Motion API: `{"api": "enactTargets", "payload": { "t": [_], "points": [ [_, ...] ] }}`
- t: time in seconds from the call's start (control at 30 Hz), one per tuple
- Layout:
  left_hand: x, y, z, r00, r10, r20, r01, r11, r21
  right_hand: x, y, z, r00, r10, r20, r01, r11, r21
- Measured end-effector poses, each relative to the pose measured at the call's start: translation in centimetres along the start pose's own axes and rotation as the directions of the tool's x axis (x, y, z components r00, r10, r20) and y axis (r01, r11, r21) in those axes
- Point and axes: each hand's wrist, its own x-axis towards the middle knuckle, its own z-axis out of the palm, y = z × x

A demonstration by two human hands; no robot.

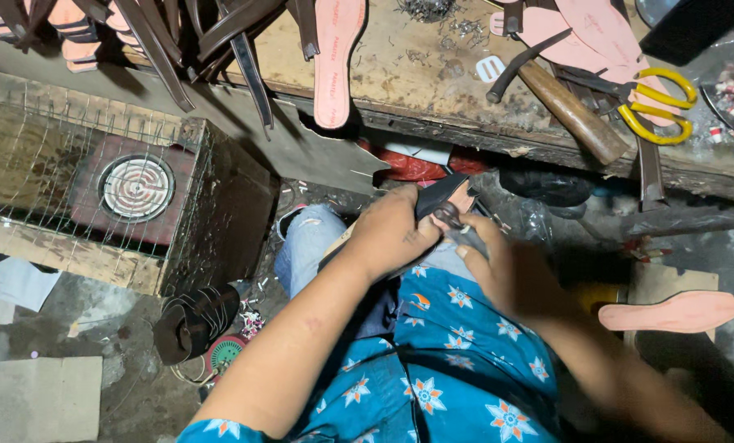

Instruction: The person sits on the floor and lasts a shoe: they hold a wooden shoe last with a fabric upper, pull and press the upper edges over the insole board, hammer tacks along the edge, and use pliers to grip and tension the material while working around the shoe.

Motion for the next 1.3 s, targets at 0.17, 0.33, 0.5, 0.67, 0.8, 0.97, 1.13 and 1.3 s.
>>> {"api": "enactTargets", "payload": {
  "t": [0.17, 0.33, 0.5, 0.67, 0.8, 0.97, 1.13, 1.3],
  "points": [
    [0.5, -2.1, -0.3, 0.989, 0.130, 0.073, -0.127, 0.991, -0.052, 0.5, -1.1, 1.5, 0.969, -0.134, -0.209, 0.122, 0.990, -0.066],
    [0.3, -3.1, -1.0, 0.968, 0.250, -0.018, -0.250, 0.963, -0.098, -0.1, 0.4, 1.1, 0.972, 0.142, 0.185, -0.104, 0.974, -0.200],
    [-1.5, -2.5, -3.1, 0.996, 0.022, 0.082, 0.018, 0.886, -0.464, -2.5, 2.3, 0.8, 0.942, 0.312, 0.122, -0.307, 0.950, -0.060],
    [-3.3, -1.0, -4.8, 0.987, 0.122, 0.107, 0.055, 0.364, -0.930, -4.2, 2.4, 2.0, 0.946, 0.279, 0.162, -0.323, 0.800, 0.505],
    [-5.4, 0.9, -4.4, 0.981, 0.124, 0.149, 0.159, -0.076, -0.984, -3.7, 1.2, 3.0, 0.963, 0.102, 0.251, -0.270, 0.427, 0.863],
    [-6.6, -1.7, -2.0, 0.999, -0.024, -0.034, -0.034, -0.020, -0.999, -3.0, -1.0, 2.2, 0.952, 0.212, 0.220, -0.300, 0.515, 0.803],
    [-8.2, -9.1, -0.3, 0.939, -0.288, 0.188, 0.237, 0.149, -0.960, -1.0, -2.6, -1.6, 0.969, 0.243, -0.036, -0.200, 0.867, 0.457],
    [-11.4, -9.9, -0.7, 0.869, 0.148, 0.471, 0.494, -0.276, -0.824, 1.9, -5.1, -4.4, 0.774, -0.633, 0.007, 0.604, 0.743, 0.287]
  ]
}}
